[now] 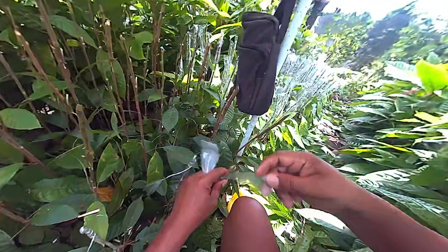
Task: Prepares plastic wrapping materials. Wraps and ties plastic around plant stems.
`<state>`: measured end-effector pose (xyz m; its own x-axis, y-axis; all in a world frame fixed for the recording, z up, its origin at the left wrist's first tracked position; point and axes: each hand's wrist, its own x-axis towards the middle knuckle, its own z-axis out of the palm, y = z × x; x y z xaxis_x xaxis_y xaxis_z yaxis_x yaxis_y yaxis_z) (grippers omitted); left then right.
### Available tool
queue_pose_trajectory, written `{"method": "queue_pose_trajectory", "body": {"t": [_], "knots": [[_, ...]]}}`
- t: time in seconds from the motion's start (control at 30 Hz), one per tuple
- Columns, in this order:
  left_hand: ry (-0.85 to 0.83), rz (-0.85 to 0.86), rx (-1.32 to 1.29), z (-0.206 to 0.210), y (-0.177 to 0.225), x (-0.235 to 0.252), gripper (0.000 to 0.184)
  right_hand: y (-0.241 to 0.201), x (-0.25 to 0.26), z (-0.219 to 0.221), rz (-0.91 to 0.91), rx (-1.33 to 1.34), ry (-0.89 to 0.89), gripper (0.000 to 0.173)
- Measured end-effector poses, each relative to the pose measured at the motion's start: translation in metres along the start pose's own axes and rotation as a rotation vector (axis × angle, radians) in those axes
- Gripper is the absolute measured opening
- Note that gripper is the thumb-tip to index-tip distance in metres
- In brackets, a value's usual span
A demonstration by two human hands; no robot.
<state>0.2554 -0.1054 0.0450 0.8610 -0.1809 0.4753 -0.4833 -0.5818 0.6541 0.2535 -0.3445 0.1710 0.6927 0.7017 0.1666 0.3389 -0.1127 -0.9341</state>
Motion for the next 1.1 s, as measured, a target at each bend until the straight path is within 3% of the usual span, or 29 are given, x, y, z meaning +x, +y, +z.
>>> {"method": "queue_pose_trajectory", "body": {"t": [0.07,0.13,0.17,0.23,0.3,0.43,0.57,0.73,0.83,0.93,1.0,1.1], "knots": [[-0.062,0.003,0.041,0.007,0.009,-0.002,0.029,0.007,0.012,-0.013,0.015,-0.113,0.112,0.029],[-0.098,-0.005,0.042,0.005,0.008,-0.005,0.029,0.026,0.020,-0.027,0.093,-0.597,0.146,0.042],[-0.111,-0.016,0.023,0.002,0.005,-0.006,0.028,0.038,0.021,-0.025,0.122,-0.832,0.145,0.045],[-0.136,-0.031,-0.050,-0.005,-0.001,-0.006,0.028,0.055,0.020,-0.010,0.106,-1.034,0.152,0.038],[-0.156,-0.039,-0.161,-0.008,-0.005,-0.007,0.026,0.067,0.016,0.000,0.022,-0.976,0.183,0.029],[-0.170,-0.078,-0.330,-0.012,-0.011,-0.005,0.025,0.070,0.011,0.011,0.091,-0.666,0.125,0.029],[-0.163,-0.135,-0.362,-0.009,-0.011,0.000,0.025,0.073,0.007,0.039,-0.159,-1.013,0.153,0.024],[-0.196,-0.039,-0.026,0.002,0.005,0.004,0.026,0.024,0.022,0.068,-0.107,-1.415,-0.116,0.010],[-0.253,0.132,0.078,0.007,0.008,-0.007,0.024,0.009,0.050,0.028,0.036,-1.387,-0.231,0.018],[-0.158,0.110,-0.045,-0.005,-0.005,-0.012,0.026,0.058,0.051,-0.007,0.078,-1.065,-0.236,0.035],[-0.064,0.014,-0.111,-0.015,-0.013,-0.009,0.026,0.069,0.036,0.018,0.059,-1.042,-0.200,0.033],[0.004,0.004,-0.049,-0.012,-0.012,-0.008,0.026,0.036,0.021,0.062,-0.229,-1.369,-0.080,0.007]]}}
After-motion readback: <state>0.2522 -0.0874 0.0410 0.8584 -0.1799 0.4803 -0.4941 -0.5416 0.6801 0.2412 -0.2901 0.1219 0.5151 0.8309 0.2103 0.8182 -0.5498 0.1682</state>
